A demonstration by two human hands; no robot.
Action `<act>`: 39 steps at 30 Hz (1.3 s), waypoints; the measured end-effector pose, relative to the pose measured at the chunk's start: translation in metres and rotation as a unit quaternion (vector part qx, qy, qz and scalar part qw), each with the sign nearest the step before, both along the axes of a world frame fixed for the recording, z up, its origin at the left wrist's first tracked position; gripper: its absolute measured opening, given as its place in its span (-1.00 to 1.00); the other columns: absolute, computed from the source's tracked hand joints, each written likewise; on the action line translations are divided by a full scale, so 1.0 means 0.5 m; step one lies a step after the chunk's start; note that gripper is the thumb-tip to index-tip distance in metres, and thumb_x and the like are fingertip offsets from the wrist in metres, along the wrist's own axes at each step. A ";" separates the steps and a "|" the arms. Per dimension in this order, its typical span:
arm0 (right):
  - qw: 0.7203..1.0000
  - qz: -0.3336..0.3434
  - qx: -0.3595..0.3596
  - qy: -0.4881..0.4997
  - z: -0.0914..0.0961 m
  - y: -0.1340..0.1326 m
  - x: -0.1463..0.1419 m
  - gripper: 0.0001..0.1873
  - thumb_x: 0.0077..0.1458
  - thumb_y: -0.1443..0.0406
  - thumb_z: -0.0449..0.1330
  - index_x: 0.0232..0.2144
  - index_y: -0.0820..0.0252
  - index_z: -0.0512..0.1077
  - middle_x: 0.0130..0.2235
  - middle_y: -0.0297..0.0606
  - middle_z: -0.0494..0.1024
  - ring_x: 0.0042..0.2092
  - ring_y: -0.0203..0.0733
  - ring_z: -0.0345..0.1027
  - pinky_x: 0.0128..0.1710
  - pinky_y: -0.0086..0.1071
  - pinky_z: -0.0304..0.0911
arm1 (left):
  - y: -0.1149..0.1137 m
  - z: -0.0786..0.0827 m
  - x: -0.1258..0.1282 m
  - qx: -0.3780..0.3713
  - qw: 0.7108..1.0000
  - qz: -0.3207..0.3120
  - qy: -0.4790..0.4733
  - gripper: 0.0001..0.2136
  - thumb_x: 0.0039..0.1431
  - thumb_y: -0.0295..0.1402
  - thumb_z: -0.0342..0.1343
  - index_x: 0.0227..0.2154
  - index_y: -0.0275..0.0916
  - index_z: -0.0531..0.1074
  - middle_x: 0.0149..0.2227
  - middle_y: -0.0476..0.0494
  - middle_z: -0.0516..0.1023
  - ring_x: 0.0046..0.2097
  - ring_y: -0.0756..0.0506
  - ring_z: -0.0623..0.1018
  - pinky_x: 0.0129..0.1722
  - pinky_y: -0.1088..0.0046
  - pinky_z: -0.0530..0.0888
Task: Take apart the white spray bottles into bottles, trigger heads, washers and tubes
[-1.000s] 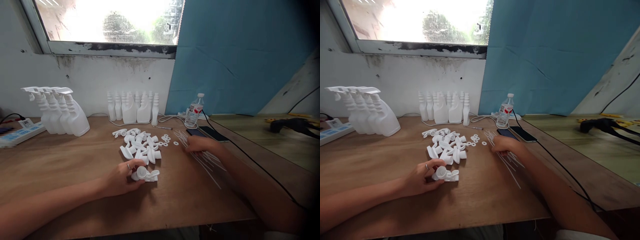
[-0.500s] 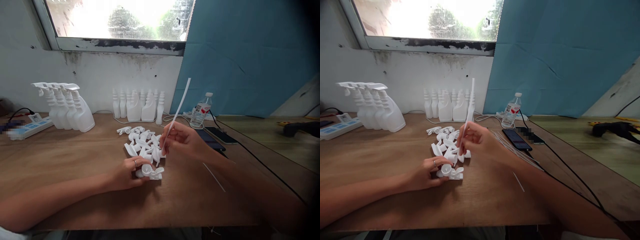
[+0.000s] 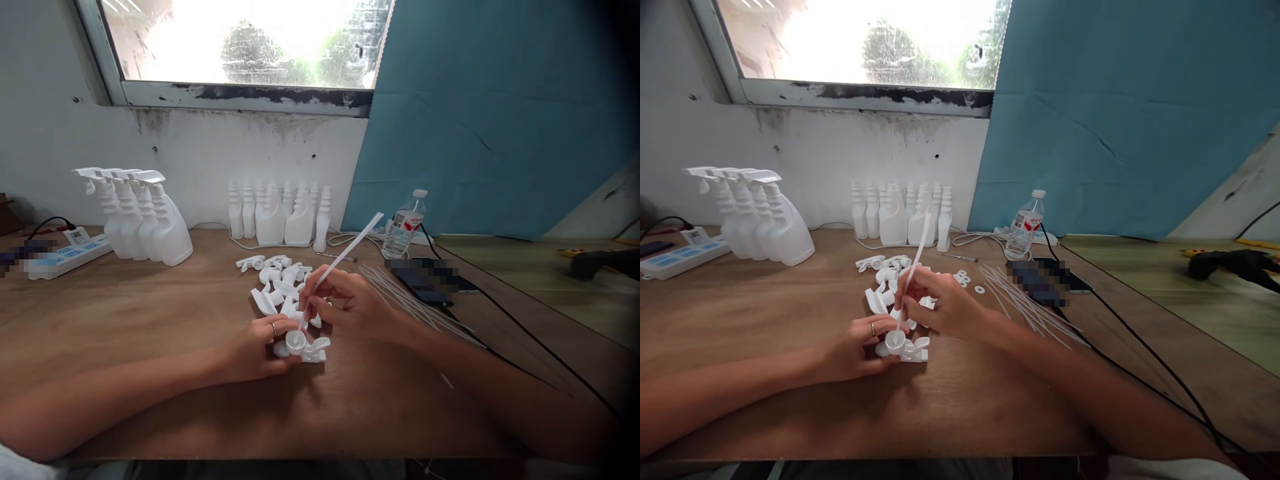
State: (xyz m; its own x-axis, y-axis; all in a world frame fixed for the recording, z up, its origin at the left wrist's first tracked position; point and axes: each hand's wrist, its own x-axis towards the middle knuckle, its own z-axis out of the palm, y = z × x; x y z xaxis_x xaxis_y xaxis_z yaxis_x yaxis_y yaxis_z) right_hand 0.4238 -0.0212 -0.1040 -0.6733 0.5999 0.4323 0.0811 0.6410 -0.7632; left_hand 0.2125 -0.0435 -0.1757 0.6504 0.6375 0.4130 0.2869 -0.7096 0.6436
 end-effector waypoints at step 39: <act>0.990 0.028 -0.132 0.039 -0.058 0.060 0.044 -0.46 0.07 0.08 0.25 0.05 0.17 0.31 -0.12 -0.18 0.47 -0.20 -0.25 0.44 -0.25 -0.39 0.36 | 0.034 0.037 0.015 -0.249 0.938 0.037 -0.238 -0.67 0.04 -0.28 0.28 -0.16 -0.30 0.41 -0.21 -0.13 0.49 -0.20 -0.07 0.50 -0.20 0.44 0.46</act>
State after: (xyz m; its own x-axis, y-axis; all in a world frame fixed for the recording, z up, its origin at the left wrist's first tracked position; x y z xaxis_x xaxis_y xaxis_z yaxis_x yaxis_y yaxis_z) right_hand 0.4458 0.0089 -0.1328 -0.6803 0.6607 0.3175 -0.0144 0.4210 -0.9070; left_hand 0.2198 -0.0266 -0.1570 0.4134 0.8649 0.2847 -0.0803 -0.2768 0.9576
